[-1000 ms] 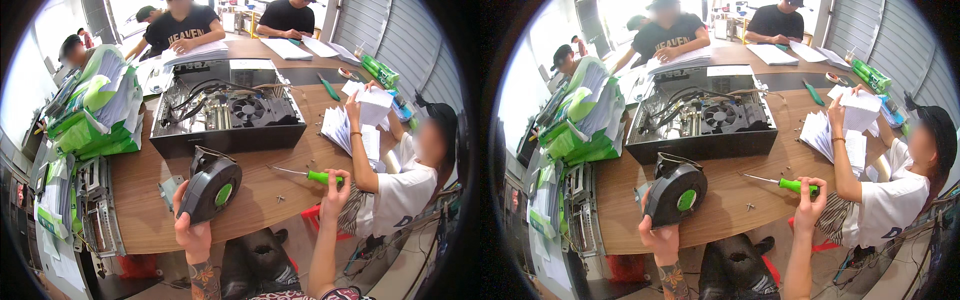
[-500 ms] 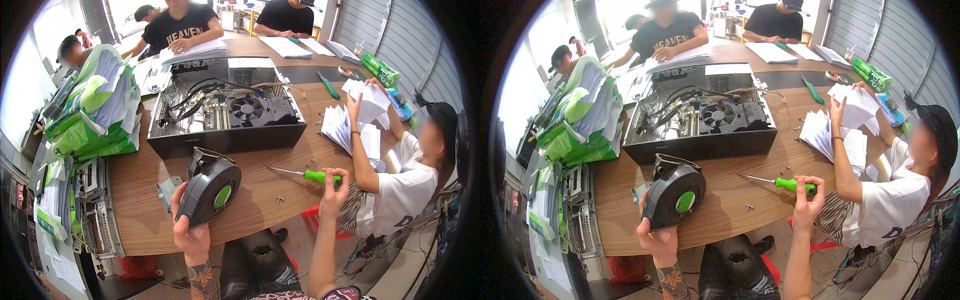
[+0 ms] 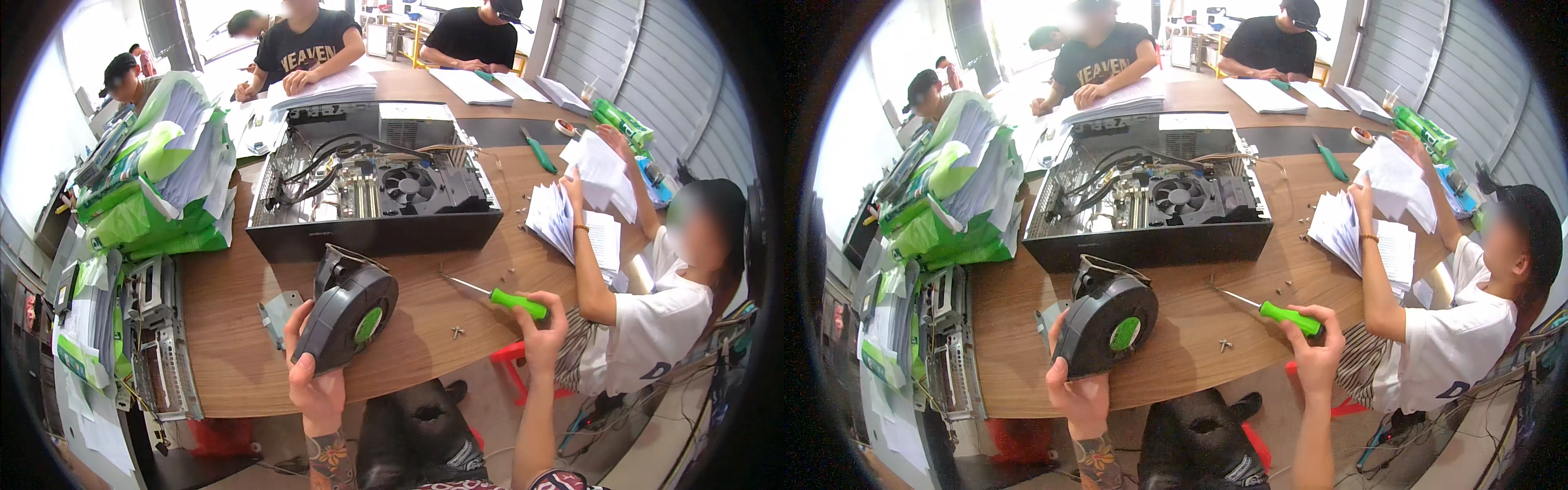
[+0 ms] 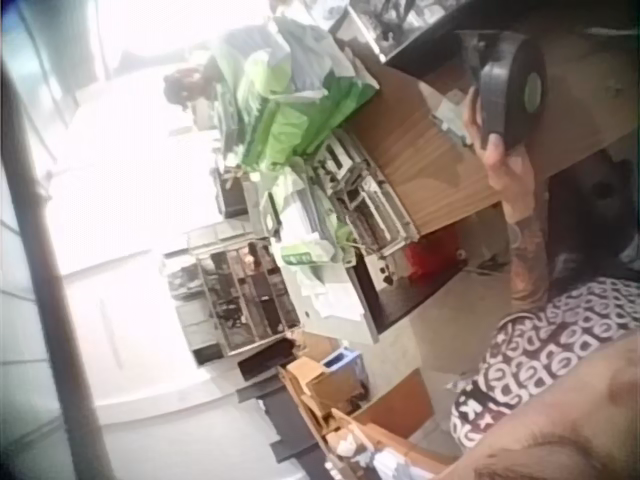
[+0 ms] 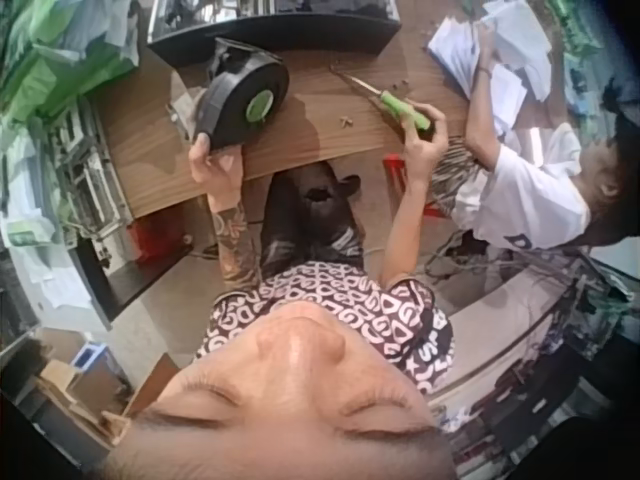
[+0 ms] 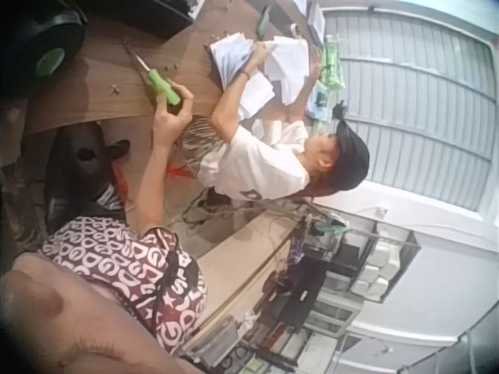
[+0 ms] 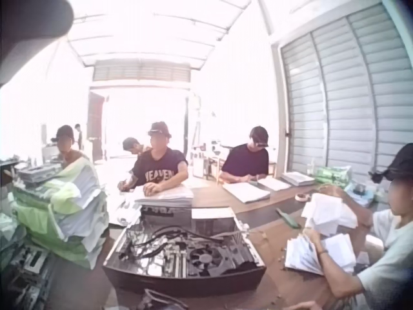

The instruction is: The person uses a screwdriver to detach a cooling fan from an open computer case. They then hold the detached fan unit and use the screwdriver to remove screws from its casing.

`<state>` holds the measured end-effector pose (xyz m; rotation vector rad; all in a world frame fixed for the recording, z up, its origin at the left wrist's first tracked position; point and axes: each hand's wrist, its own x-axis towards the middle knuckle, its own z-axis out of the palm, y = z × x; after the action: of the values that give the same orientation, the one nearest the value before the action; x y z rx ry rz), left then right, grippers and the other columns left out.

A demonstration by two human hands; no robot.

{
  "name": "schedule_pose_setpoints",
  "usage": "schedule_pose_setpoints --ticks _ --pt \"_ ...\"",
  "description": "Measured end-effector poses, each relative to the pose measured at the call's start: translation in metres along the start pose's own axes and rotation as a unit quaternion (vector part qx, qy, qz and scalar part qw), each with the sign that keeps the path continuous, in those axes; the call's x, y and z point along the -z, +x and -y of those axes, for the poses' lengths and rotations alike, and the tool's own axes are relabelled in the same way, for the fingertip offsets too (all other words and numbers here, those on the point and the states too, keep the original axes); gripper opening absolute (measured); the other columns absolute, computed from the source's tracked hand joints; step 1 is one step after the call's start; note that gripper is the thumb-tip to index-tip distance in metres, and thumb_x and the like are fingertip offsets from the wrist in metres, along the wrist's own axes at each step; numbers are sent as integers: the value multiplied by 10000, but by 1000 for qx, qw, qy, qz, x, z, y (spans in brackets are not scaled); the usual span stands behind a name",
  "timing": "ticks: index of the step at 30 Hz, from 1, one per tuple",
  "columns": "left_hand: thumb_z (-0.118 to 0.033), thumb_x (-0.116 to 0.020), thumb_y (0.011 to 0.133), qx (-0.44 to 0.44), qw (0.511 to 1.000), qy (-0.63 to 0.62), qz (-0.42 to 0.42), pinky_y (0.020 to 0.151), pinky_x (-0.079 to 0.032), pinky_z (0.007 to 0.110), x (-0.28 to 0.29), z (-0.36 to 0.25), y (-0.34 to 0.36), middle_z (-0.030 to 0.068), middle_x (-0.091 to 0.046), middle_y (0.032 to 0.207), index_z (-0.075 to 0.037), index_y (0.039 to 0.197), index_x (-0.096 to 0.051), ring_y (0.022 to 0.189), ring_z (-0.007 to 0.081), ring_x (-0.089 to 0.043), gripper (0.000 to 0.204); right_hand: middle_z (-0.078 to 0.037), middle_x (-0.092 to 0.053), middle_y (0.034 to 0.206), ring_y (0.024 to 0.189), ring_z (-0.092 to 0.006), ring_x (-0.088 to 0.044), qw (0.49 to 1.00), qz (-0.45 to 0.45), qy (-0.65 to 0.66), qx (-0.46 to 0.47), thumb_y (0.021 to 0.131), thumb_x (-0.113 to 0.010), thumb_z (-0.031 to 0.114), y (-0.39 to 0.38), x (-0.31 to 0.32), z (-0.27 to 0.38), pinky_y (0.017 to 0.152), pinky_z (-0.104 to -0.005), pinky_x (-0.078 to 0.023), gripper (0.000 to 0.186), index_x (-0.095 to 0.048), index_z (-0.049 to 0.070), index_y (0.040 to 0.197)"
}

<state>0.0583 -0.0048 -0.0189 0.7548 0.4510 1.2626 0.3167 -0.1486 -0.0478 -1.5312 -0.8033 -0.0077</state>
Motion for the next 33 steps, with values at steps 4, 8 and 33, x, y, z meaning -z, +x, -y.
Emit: schedule_pose_setpoints --ticks 4,8,33 --pt "-400 -610 726 -1 1000 8 9 1079 -353 409 -1 -1 1 181 -469 1344 -9 1404 -364 1270 289 -466 821 -102 -697 1000 837 -173 -670 987 107 -120 1 775 -775 36 1 12 19 772 -307 -527 395 -576 28 1116" --pt "-409 -593 740 -10 999 30 30 1090 -349 414 5 0 1 188 -463 1359 -19 1410 -367 1278 298 -463 807 -146 -665 949 822 -287 -667 951 212 -221 28 759 -702 26 9 9 41 748 -366 -531 415 -561 36 1149" --pt "-408 -584 723 -4 999 40 24 1118 -289 420 0 -2 2 235 -400 1377 26 1410 -345 1322 317 -390 847 -169 -624 789 702 -252 -620 960 210 -166 -78 936 -564 109 -16 11 50 662 -345 -476 186 -552 -14 1074"
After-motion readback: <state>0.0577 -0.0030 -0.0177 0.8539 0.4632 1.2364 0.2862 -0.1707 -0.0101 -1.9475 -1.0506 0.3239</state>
